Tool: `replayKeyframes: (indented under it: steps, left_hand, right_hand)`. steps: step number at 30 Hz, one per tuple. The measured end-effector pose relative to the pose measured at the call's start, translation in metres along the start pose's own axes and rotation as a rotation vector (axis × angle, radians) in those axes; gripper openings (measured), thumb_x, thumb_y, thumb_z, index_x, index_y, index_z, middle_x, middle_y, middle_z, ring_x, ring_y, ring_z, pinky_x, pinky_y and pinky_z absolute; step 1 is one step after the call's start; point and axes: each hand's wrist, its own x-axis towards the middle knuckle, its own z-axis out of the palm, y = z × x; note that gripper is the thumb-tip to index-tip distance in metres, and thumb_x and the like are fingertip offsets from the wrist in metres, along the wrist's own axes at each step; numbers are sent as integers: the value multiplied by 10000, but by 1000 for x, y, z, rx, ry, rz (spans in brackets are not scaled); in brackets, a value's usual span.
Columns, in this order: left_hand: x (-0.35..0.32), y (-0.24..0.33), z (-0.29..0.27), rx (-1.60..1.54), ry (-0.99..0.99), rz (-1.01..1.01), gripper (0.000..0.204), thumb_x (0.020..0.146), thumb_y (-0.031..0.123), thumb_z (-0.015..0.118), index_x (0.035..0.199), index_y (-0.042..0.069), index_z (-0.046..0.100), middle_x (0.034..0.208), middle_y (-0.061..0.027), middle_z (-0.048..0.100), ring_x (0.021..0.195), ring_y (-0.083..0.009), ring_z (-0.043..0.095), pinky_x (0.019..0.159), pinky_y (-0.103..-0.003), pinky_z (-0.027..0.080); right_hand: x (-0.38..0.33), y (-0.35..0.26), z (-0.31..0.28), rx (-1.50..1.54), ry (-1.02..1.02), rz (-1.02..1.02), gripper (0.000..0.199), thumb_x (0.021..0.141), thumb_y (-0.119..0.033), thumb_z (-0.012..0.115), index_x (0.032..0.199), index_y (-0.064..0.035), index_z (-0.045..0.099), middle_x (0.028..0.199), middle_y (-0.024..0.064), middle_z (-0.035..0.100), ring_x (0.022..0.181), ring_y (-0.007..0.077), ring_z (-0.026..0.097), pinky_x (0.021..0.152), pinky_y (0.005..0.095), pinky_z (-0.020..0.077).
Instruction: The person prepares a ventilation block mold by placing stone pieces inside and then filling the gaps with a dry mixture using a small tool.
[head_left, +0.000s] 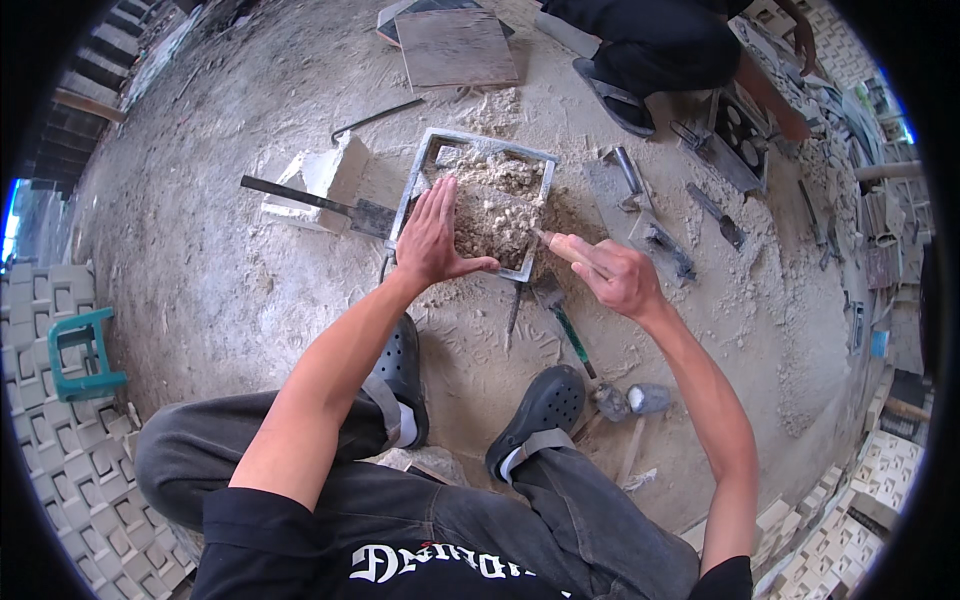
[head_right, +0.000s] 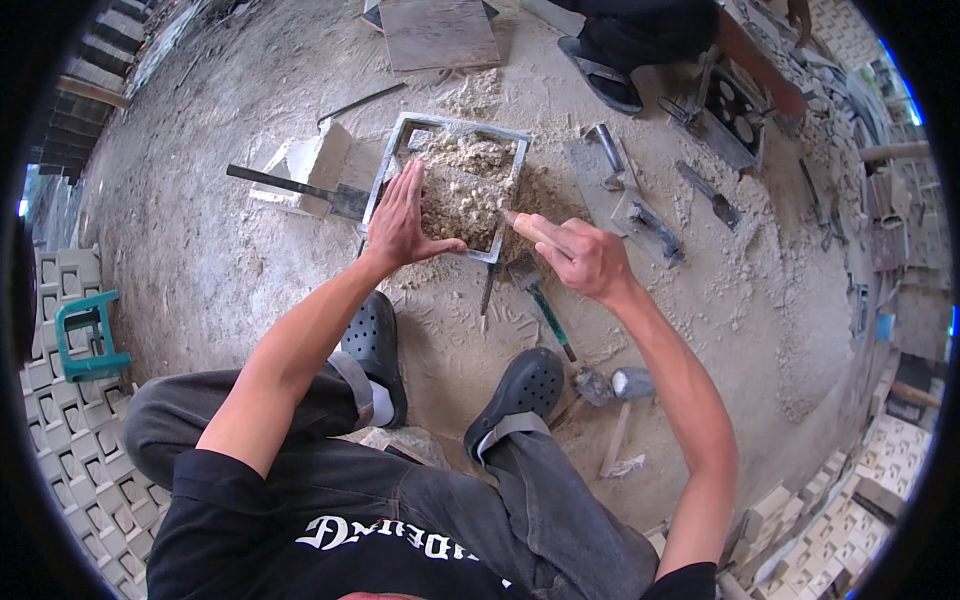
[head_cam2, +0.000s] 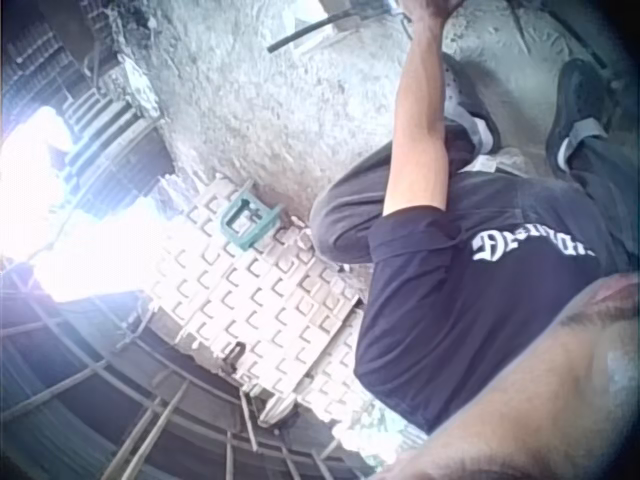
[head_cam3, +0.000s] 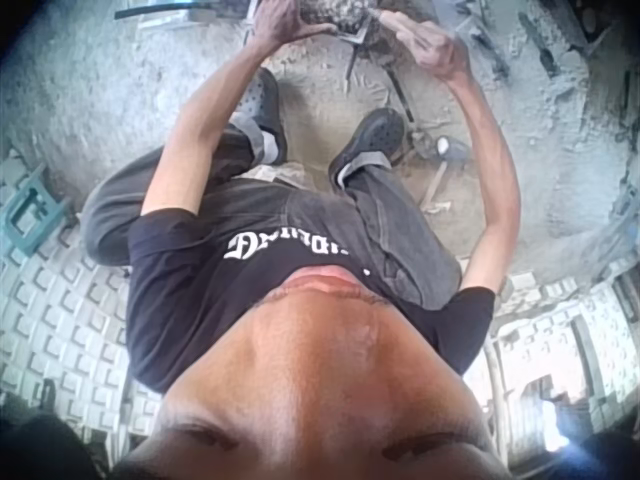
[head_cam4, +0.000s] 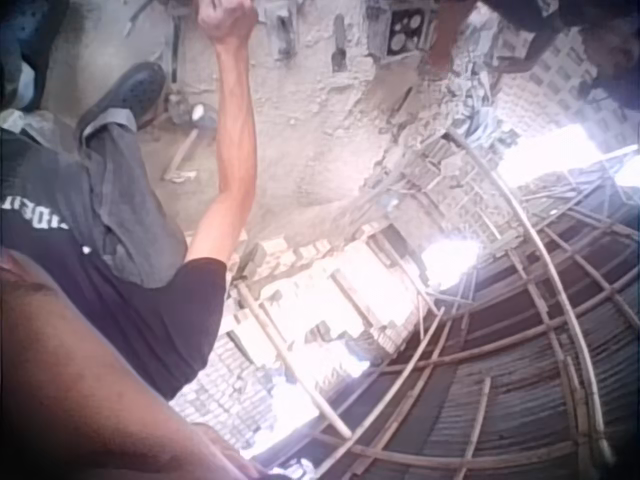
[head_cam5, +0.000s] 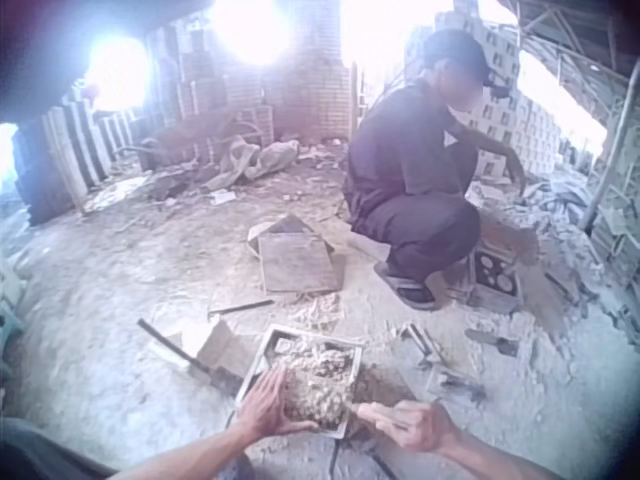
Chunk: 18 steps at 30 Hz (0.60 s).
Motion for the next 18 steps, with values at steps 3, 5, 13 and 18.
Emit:
replayKeyframes:
  steps: [3, 5, 13, 18]
  left_hand:
    - [1, 0, 0, 14, -8, -2, 1511, 587, 919, 661, 1549, -119, 130, 1610, -241, 275, 1538, -322, 211, 1274, -406, 150]
    - [0, 0, 0, 18, -10, -7, 1502, 596, 921, 652, 1547, -121, 137, 1611, -243, 273, 1540, -325, 207, 1274, -412, 146]
    - [-2, 20, 11, 96, -46, -31, 1339, 756, 864, 578, 1524, -158, 183, 1619, -313, 199, 1542, -409, 144, 1264, -460, 109]
    - [9, 53, 23, 57, -25, 22, 1302, 790, 873, 511, 1516, -166, 212, 1611, -314, 224, 1540, -409, 157, 1261, -462, 112]
  right_hand:
    - [-2, 5, 0, -36, 47, -44, 405, 863, -239, 759, 1265, -237, 708, 788, 47, 678, 667, 264, 671, 548, 374, 537]
    - [-3, 5, -2, -57, 80, -73, 428, 853, -219, 765, 1275, -246, 700, 802, 37, 679, 663, 262, 671, 536, 370, 535]
    - [-8, 0, -4, -121, 249, 15, 462, 849, -182, 768, 1300, -243, 688, 888, 38, 688, 668, 263, 676, 533, 374, 527]
    - [-12, 4, -10, -108, 293, 54, 416, 866, -186, 759, 1279, -196, 705, 885, 56, 697, 691, 269, 688, 566, 375, 538]
